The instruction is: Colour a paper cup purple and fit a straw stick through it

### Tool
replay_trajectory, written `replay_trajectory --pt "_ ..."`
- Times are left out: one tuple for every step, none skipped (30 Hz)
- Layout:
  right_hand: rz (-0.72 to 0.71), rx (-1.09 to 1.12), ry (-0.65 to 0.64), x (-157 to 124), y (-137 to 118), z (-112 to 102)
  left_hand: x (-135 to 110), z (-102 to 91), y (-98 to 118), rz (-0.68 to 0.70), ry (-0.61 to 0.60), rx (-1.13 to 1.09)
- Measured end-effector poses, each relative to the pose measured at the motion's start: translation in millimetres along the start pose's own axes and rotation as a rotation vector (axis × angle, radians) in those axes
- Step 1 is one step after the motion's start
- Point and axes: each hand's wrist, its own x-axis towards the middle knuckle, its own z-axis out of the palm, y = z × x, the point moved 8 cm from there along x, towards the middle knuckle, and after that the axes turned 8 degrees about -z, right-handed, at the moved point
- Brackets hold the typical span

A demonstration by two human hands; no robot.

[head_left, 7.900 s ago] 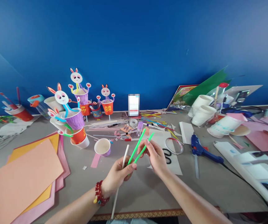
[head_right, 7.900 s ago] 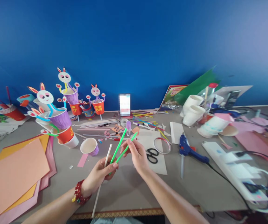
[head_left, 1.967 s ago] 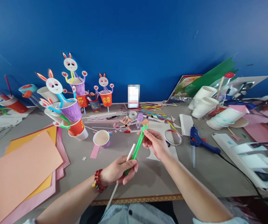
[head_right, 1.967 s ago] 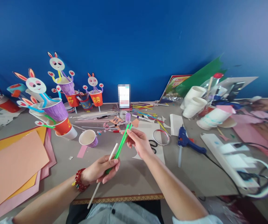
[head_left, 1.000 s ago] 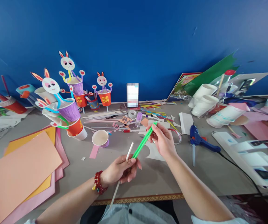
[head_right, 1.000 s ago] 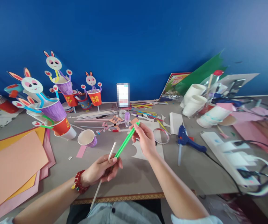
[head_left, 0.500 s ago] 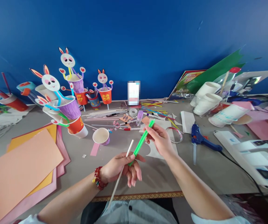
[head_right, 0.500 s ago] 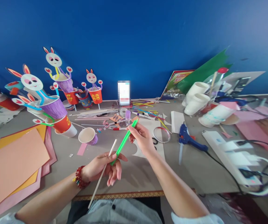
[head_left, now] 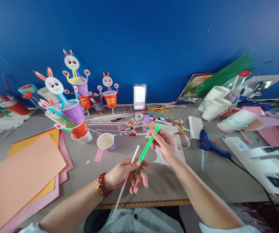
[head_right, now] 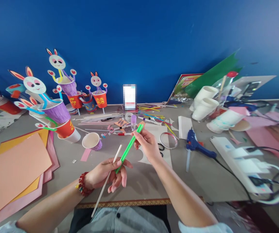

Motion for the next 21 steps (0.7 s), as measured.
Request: replay_trajectory --pt "0.001 0.001 0.004 -0.2 -0.3 0.0 -0.3 0.2 0.4 0.0 0.002 0.0" --pt "0.002 0.0 0.005 -0.3 -0.6 0.2 -0.6 0.4 0.6 -0.001 0.004 0.001" --pt "0.002 -0.003 0.007 -0.5 -1.0 0.3 -0.8 0.5 0.7 -0.001 0.005 0.002" --pt "0.002 -0.009 0.008 -0.7 -1.3 0.5 -0.9 0.4 0.7 0.0 0.008 0.003" --pt "0.001 -0.016 0.008 -0.8 -1.6 0.6 -0.8 0.4 0.6 0.001 0.008 0.006" --pt "0.0 -0.023 0.009 -0.8 -2.0 0.6 -0.6 0.5 0.4 0.001 0.007 0.009" --pt "-0.002 -0.027 0.01 -0.8 -2.3 0.6 -0.2 0.5 0.1 0.002 0.006 0.012" --pt "-0.003 -0.027 0.01 -0.9 -2.5 0.7 0.2 0.4 0.1 0.005 0.006 0.014" --pt "-0.006 -0.022 0.011 -0.8 -2.7 0.7 0.6 0.4 0.0 0.009 0.006 0.015" --pt "-0.008 -0.014 0.011 -0.8 -2.8 0.7 1.0 0.4 0.1 0.013 0.007 0.017" --pt "-0.011 -0.007 0.011 -0.9 -2.8 0.7 1.3 0.6 0.1 0.017 0.006 0.02" --pt "-0.013 -0.002 0.009 -0.9 -2.5 0.6 1.4 0.8 0.3 0.021 0.005 0.022" --pt "-0.014 -0.002 0.009 -0.9 -2.0 0.2 1.5 1.3 0.3 0.023 0.003 0.026" --pt "-0.013 -0.01 0.01 -1.0 -1.3 -0.5 1.5 1.8 0.2 0.023 0.0 0.03" --pt "-0.011 -0.024 0.011 -1.0 -0.5 -1.4 1.4 2.3 0.3 0.023 -0.002 0.032" --pt "-0.011 -0.042 0.012 -1.0 0.2 -2.4 1.2 2.6 0.5 0.024 -0.001 0.034" --pt "-0.011 -0.059 0.012 -0.9 0.7 -3.3 1.0 2.8 0.7 0.024 0.0 0.036" --pt "-0.012 -0.071 0.013 -0.7 0.9 -4.1 0.9 3.0 0.8 0.023 0.001 0.036" --pt "-0.013 -0.077 0.012 -0.5 0.9 -4.5 0.9 3.1 0.9 0.021 0.001 0.037" --pt "-0.012 -0.077 0.009 -0.4 1.0 -4.6 1.0 3.2 0.8 0.02 0.001 0.036" --pt "-0.008 -0.072 0.006 -0.3 1.2 -4.4 1.3 3.2 0.6 0.019 0.0 0.034"
